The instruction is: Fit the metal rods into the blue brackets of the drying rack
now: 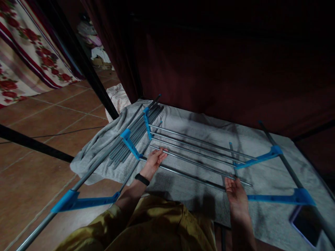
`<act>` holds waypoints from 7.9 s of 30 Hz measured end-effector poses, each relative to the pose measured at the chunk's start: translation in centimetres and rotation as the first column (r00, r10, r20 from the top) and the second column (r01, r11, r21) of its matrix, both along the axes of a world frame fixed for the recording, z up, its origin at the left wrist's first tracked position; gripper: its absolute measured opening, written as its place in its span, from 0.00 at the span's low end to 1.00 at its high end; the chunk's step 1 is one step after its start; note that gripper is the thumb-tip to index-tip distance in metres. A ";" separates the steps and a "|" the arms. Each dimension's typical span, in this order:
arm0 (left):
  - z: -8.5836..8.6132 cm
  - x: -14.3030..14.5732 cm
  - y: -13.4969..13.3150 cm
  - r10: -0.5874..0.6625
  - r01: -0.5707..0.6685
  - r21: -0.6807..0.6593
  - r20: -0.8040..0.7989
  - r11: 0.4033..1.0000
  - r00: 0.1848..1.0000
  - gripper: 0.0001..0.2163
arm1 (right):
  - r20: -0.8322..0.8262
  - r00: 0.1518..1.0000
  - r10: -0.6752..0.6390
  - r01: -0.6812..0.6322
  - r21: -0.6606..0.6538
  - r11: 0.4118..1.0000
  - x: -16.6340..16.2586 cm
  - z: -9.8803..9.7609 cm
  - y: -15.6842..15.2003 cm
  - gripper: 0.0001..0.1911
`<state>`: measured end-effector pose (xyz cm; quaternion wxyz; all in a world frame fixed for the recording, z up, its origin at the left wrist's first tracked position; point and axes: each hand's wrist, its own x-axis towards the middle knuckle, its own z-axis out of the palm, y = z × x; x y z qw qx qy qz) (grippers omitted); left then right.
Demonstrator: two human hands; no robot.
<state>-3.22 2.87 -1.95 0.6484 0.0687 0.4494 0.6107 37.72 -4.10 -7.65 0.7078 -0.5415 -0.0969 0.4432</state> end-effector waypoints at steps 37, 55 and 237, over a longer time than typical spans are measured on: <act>-0.6 3.2 -0.8 -0.143 0.143 0.008 0.012 0.990 0.990 0.05 | -0.002 0.999 0.046 -0.046 -0.040 0.998 -0.5 0.4 0.2 0.06; 0.1 5.3 -1.5 -0.218 0.219 -0.008 0.068 0.976 0.974 0.02 | -0.084 0.995 0.054 -0.052 0.015 0.999 -0.1 -0.3 0.0 0.05; 2.0 -3.0 1.2 0.373 -0.367 -0.144 0.017 0.919 0.928 0.12 | 0.033 0.996 -0.084 0.077 0.172 0.982 -1.8 0.9 -0.6 0.26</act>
